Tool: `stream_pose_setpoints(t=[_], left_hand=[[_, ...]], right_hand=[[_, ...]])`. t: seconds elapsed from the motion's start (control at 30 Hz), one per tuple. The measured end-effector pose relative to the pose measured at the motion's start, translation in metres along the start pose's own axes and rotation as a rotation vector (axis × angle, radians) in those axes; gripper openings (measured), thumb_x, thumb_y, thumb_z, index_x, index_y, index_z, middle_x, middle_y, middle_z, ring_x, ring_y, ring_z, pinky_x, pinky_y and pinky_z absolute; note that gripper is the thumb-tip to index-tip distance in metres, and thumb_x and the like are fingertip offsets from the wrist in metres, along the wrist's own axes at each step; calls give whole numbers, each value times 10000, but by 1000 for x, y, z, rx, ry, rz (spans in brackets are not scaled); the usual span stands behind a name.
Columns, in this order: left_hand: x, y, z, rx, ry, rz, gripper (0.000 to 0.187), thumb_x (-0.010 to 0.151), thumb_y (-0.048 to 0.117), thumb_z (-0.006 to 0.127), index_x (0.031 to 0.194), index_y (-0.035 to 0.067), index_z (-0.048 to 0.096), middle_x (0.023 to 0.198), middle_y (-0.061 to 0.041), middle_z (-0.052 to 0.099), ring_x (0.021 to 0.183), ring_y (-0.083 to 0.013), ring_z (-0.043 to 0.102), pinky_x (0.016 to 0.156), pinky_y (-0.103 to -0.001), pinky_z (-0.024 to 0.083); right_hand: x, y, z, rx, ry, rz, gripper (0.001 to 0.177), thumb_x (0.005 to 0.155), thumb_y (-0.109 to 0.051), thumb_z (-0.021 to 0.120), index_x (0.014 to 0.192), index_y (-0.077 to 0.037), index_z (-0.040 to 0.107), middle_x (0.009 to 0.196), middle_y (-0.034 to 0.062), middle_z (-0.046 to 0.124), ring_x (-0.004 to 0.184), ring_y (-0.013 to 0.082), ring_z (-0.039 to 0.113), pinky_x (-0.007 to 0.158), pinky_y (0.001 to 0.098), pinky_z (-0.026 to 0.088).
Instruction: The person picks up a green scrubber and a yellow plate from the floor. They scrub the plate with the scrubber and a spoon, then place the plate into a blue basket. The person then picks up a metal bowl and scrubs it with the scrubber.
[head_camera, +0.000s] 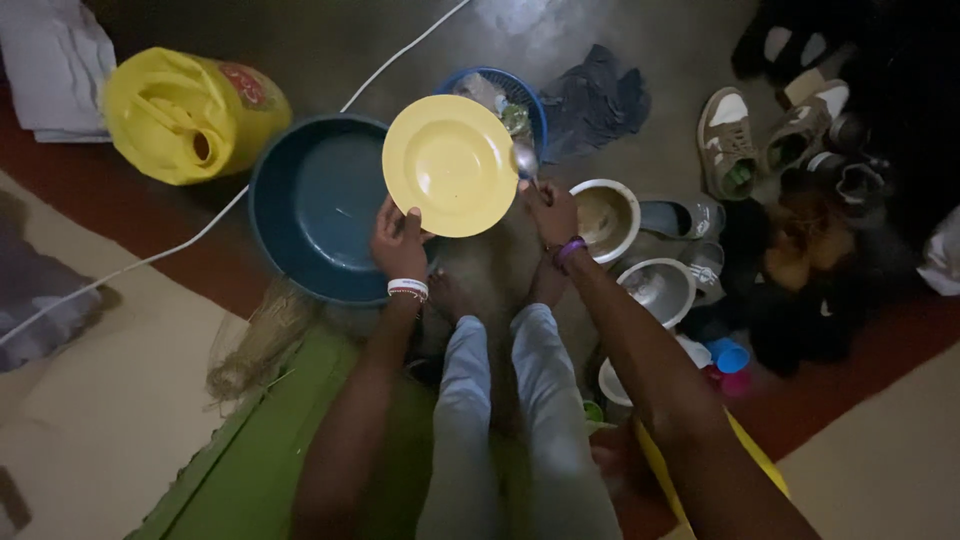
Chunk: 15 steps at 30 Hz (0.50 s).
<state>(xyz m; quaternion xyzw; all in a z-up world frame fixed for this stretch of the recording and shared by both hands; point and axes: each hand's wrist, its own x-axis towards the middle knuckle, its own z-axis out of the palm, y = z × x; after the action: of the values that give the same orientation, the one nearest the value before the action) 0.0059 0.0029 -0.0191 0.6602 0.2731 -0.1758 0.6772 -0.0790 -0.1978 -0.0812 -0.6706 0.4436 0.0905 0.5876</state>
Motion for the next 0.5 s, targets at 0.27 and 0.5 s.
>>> stream_pose_setpoints(t=[0.27,0.5], left_hand=[[-14,-15,11,2,-116,-45,467,844,90,568,1274,1,409,1146,-148,566,943,-204,601,662,-290,558],[14,-79,11,-209,10,-298,470,819,33,489,1258,39,319,1146,-143,507,917,-284,604,692,-374,577]], right_hand=[[-14,-21,-21,112,114,-17,293,769,-285,674,783,-2,603,669,-11,568,631,55,482,575,233,407],[-14,19,-53,88,113,-141,268,821,-242,641,846,20,595,731,38,609,676,84,558,617,241,451]])
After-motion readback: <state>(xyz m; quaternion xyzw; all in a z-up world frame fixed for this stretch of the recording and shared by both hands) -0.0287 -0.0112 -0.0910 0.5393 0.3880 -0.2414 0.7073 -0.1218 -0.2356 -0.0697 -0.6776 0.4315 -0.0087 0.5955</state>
